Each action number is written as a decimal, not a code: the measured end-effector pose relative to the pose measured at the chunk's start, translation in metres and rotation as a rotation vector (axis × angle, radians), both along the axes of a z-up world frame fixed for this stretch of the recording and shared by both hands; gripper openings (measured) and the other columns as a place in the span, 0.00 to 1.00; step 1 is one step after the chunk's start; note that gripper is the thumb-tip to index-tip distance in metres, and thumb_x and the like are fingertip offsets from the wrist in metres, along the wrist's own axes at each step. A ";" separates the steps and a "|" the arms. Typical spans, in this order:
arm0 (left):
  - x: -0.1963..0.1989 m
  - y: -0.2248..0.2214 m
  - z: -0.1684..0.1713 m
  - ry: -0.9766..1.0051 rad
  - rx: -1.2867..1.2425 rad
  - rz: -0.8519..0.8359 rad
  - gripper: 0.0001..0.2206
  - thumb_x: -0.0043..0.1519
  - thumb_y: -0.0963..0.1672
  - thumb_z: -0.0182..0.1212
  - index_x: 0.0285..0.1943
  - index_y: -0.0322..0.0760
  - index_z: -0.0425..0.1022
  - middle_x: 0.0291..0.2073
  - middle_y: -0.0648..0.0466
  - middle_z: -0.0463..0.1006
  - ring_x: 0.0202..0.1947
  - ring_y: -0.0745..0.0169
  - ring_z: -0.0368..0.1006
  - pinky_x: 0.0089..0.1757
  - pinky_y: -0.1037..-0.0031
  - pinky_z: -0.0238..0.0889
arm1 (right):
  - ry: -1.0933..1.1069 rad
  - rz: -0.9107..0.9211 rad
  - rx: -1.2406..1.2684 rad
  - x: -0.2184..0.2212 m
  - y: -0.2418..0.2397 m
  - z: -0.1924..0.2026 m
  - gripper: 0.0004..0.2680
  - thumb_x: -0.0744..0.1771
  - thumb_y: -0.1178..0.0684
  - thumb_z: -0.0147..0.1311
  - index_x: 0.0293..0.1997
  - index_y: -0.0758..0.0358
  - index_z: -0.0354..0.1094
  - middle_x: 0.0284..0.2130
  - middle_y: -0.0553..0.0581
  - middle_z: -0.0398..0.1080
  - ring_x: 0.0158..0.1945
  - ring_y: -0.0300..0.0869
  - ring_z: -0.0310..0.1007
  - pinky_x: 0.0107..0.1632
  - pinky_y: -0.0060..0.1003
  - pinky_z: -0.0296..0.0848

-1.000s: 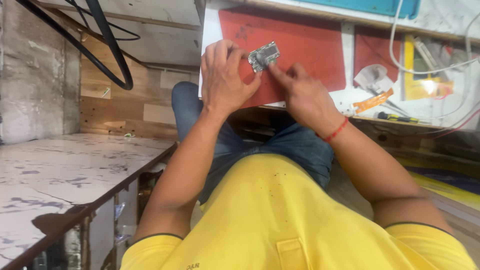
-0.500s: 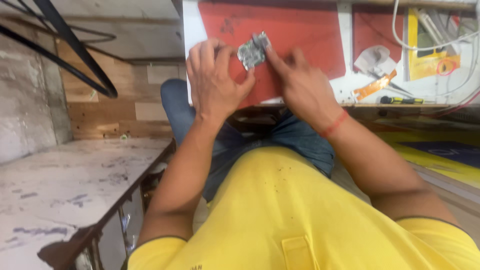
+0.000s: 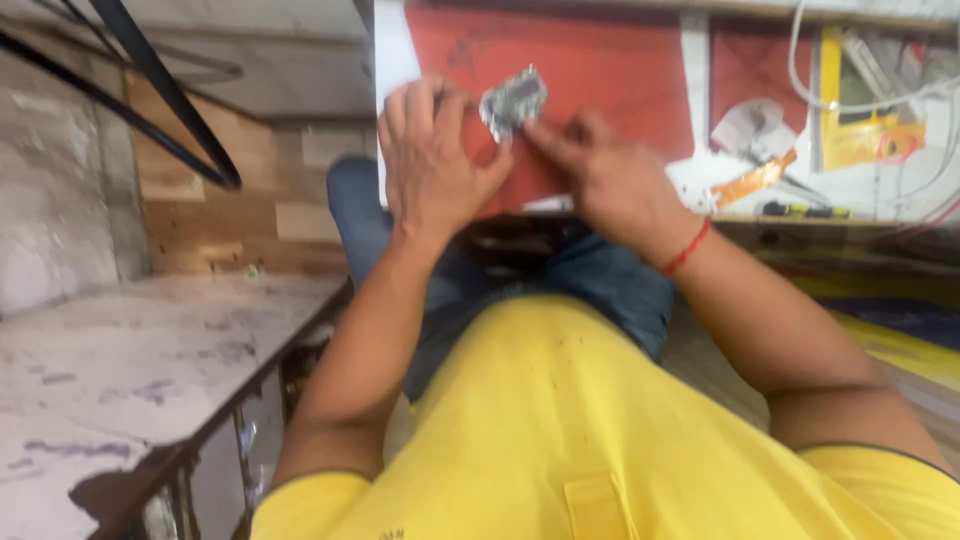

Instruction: The person uses a hot air gun to heat a small circuit board placed on a red mat. They then use a toothbrush to scrub the board's surface repeatedly. The person alternates between heating and scrubbing the board throughout the clip.

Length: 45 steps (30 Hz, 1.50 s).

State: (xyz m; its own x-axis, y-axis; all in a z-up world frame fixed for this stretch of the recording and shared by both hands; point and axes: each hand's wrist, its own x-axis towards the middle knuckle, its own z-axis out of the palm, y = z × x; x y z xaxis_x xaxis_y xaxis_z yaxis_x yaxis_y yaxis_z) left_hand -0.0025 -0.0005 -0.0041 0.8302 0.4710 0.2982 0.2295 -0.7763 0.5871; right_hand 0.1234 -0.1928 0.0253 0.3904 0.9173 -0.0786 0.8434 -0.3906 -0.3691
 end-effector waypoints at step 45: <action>-0.002 -0.007 0.003 0.049 -0.023 0.060 0.21 0.49 0.49 0.76 0.46 0.37 0.75 0.55 0.45 0.66 0.62 0.41 0.58 0.60 0.54 0.55 | -0.036 -0.211 0.015 -0.001 0.019 0.011 0.22 0.69 0.61 0.44 0.74 0.48 0.61 0.47 0.65 0.68 0.40 0.62 0.74 0.42 0.56 0.73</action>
